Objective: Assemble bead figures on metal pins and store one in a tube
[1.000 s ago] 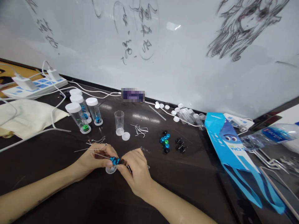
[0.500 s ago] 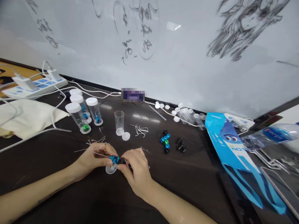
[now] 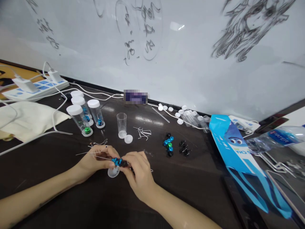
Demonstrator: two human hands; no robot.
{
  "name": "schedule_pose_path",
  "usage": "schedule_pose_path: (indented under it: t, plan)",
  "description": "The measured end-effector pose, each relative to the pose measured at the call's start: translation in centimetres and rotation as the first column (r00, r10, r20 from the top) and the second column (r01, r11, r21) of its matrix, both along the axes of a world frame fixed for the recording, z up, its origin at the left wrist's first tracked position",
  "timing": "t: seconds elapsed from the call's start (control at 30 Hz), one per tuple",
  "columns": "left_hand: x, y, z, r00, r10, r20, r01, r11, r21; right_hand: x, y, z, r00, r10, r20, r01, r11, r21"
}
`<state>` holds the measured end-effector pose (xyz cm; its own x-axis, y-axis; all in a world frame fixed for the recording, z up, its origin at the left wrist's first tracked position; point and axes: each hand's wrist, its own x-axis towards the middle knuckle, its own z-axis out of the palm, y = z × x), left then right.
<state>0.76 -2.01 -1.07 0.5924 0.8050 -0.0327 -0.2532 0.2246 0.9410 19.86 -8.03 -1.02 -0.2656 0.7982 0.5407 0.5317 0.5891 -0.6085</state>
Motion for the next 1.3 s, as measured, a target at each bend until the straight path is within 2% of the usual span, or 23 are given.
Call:
schedule_pose_path:
  t: [0.1, 0.3, 0.5, 0.73, 1.3]
  plan:
    - [-0.02, 0.08, -0.06, 1.000, -0.001, 0.018, 0.001, 1.000, 0.004, 0.01, 0.07, -0.17, 1.000, 0.001, -0.028, 0.000, 1.000, 0.027]
    - [-0.13, -0.39, -0.08, 0.998, -0.057, -0.021, 0.057, 0.998, -0.010, 0.14, 0.02, 0.00, 1.000, 0.016, 0.013, -0.016, 0.999, -0.047]
    - [-0.07, -0.33, 0.05, 1.000, 0.009, -0.007, -0.009, 1.000, -0.005, 0.18, -0.16, -0.03, 0.999, 0.002, -0.054, -0.006, 0.997, -0.077]
    - [-0.08, -0.28, 0.01, 0.999, 0.039, 0.000, -0.039, 0.999, -0.013, 0.01, -0.19, -0.13, 0.999, 0.015, -0.052, -0.013, 1.000, 0.028]
    - [-0.04, -0.33, 0.15, 1.000, -0.005, -0.008, 0.005, 1.000, -0.001, 0.17, -0.08, 0.25, 1.000, 0.011, 0.002, -0.011, 1.000, -0.024]
